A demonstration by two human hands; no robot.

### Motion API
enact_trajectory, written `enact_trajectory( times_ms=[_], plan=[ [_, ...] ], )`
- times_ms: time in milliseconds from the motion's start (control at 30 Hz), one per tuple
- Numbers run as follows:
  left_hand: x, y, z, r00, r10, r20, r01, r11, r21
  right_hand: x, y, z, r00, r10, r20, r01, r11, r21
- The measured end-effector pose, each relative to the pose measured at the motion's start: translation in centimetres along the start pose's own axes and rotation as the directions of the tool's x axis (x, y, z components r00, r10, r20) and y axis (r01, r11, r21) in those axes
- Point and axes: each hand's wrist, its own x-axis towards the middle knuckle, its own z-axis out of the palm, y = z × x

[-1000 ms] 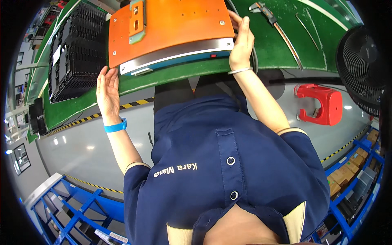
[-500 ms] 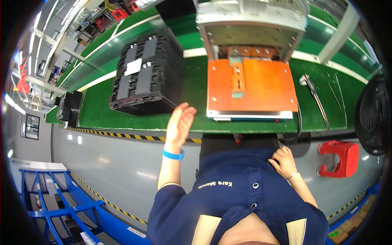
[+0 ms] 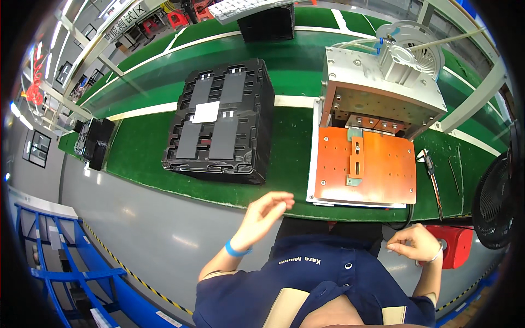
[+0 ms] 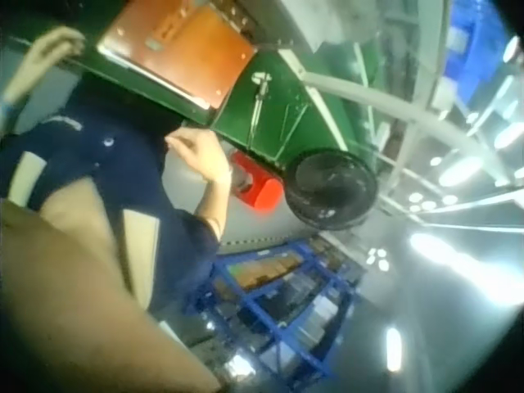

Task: The person processes small black rectangular electronic components using a press machine. They pick up components from a stack, place them into a jig on the machine, and operate the press. After pressing, they remove the components and place them back onto the stack. The person also uses a caliper to measure the components at various points.

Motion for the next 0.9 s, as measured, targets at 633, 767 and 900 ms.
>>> enact_trajectory(
  times_ms=[633, 767, 900],
  plan=[
    [4.1, 12.0, -18.3, 0.593, 0.681, -0.429, 0.129, 0.446, 0.886, 6.0, -6.3, -4.8, 0.879, -0.477, 0.018, 0.474, 0.866, -0.16],
    [3.2, 5.4, -15.3, 0.351, 0.766, -0.539, 0.208, 0.498, 0.842, 8.9, -10.7, -5.1, 0.765, -0.644, 0.01, 0.638, 0.756, -0.145],
    [3.8, 0.5, -14.4, 0.083, 0.612, -0.786, -0.046, 0.79, 0.611, 14.9, -16.2, -4.3, 0.557, -0.83, -0.035, 0.811, 0.553, -0.193]
  ],
)
